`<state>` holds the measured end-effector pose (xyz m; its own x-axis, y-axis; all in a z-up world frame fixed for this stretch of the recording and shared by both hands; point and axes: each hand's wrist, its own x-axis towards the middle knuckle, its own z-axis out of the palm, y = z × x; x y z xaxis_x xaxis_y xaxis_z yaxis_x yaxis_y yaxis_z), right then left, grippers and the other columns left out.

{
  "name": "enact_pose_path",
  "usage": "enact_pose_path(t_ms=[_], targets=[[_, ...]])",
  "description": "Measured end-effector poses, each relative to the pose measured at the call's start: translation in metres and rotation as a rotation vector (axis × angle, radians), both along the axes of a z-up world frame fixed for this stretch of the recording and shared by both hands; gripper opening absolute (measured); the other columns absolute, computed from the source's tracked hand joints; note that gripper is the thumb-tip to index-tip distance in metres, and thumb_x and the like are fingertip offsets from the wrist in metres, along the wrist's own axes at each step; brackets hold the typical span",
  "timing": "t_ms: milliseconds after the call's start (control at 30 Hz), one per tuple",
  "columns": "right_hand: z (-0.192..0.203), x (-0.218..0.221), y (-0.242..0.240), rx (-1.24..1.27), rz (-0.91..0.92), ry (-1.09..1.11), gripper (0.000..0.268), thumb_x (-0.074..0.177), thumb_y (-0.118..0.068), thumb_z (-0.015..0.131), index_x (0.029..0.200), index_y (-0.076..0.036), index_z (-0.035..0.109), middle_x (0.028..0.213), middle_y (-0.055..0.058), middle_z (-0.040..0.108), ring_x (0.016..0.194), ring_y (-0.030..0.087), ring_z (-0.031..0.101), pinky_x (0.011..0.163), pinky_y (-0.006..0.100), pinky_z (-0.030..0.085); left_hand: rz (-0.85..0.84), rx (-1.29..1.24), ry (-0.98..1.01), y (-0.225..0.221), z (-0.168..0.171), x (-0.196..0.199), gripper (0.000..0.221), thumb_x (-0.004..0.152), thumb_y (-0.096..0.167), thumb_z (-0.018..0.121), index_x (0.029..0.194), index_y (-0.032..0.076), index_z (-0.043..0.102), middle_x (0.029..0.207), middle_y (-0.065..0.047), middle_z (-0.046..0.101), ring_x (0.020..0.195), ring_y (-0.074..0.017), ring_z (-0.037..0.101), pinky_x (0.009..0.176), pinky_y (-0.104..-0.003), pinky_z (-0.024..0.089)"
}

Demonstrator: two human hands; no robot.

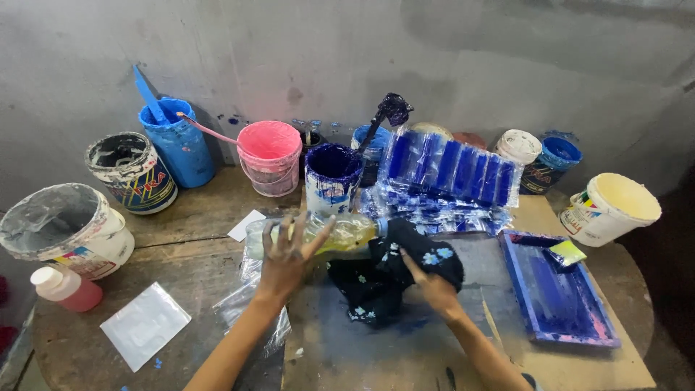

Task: Manual screen printing or stamping process on small plastic bags using blue ink

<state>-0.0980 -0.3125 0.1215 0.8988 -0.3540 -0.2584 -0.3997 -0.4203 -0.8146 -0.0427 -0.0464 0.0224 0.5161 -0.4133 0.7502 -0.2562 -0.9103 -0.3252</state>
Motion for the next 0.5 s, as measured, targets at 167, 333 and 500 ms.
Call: enact_pose_path(t_ms=[167,333,500], targets=[[-0.015,-0.001,-0.005,0.210,-0.151,0.099,0.078,0.081,-0.054,0.080,0.123,0.010,0.069,0.121,0.032,0.070,0.124,0.036,0.064,0.106,0.045,0.047,-0.018,-0.412,0.310,0.010,0.013,0.003,0.076,0.072,0.043,0.083,0.143,0.036,0.056,0.129,-0.009,0.063,0.120,-0.0341,0.053,0.095,-0.057,0.047],[-0.073,0.022,-0.034,0.510,-0.293,-0.065,0.063,0.083,-0.030,0.084,0.122,0.015,0.065,0.116,0.035,0.069,0.116,0.034,0.065,0.101,0.047,0.050,-0.142,-0.918,0.365,0.050,0.019,0.017,0.078,0.070,0.024,0.088,0.142,0.019,0.058,0.116,-0.015,0.064,0.111,-0.0420,0.054,0.092,-0.054,0.049],[-0.018,0.001,-0.019,0.678,-0.388,-0.212,0.056,0.092,-0.025,0.074,0.137,0.005,0.058,0.130,0.031,0.063,0.128,0.038,0.059,0.108,0.063,0.039,-0.104,-1.148,0.178,0.096,0.016,0.026,0.087,0.071,0.014,0.086,0.147,0.005,0.045,0.122,-0.033,0.044,0.111,-0.0601,0.050,0.096,-0.066,0.041]])
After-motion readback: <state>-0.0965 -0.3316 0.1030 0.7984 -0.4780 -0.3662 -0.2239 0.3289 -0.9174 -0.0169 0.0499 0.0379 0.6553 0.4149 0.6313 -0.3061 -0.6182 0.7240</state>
